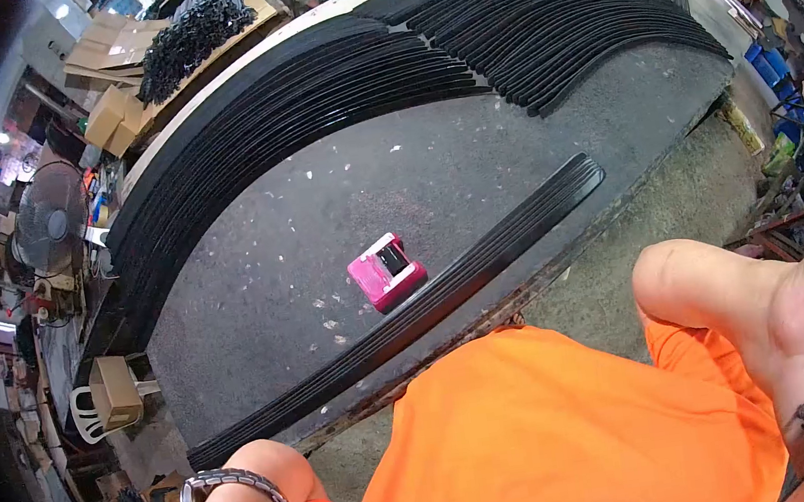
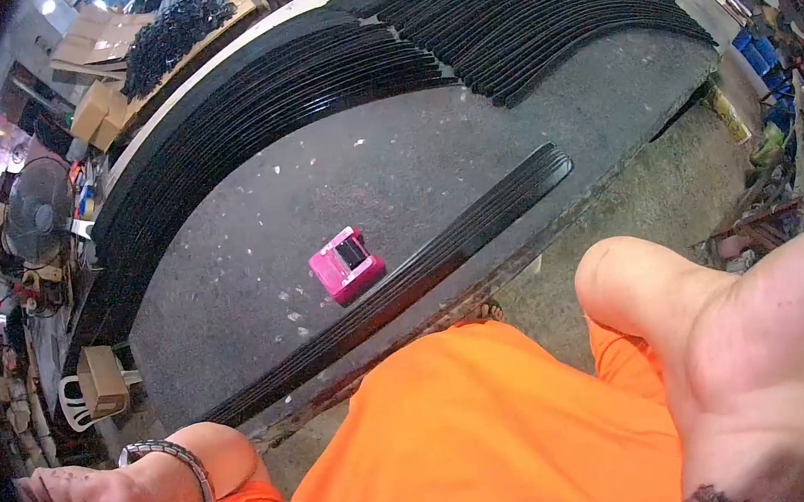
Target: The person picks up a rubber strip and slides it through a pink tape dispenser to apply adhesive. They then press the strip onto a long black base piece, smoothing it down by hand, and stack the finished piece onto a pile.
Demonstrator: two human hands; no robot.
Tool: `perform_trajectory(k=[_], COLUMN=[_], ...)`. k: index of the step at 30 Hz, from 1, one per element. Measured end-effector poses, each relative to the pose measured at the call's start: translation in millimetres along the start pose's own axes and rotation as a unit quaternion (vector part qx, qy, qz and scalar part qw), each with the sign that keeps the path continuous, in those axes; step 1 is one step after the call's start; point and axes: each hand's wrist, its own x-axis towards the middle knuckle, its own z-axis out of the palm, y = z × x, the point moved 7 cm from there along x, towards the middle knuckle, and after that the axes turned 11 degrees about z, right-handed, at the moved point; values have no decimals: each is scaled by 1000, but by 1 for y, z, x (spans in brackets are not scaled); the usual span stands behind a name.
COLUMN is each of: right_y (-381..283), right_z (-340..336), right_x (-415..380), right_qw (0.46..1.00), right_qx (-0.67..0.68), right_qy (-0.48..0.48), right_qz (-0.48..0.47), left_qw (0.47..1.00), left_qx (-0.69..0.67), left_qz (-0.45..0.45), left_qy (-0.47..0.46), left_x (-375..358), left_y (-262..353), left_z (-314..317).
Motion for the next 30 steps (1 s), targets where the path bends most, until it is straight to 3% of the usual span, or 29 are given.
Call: perform_trajectory(k=[2,6,30], right_y=[0,-4,-4], right_z=[1,0,-3], right_x=[0,-1,-4], right_qw=[1000,1000,1000], right_qx=[1,0,-1], right_qy=[-2,-2,-12], right_qz=[-2,-13,-8], left_qw=[1000,989,993], left_qx=[-15,9,18], left_qz=[-5,19,22], left_qy=[19,144,115], left_x=[-1,-13,-22], left_y=[0,0,4], left_z=[-3,21,32])
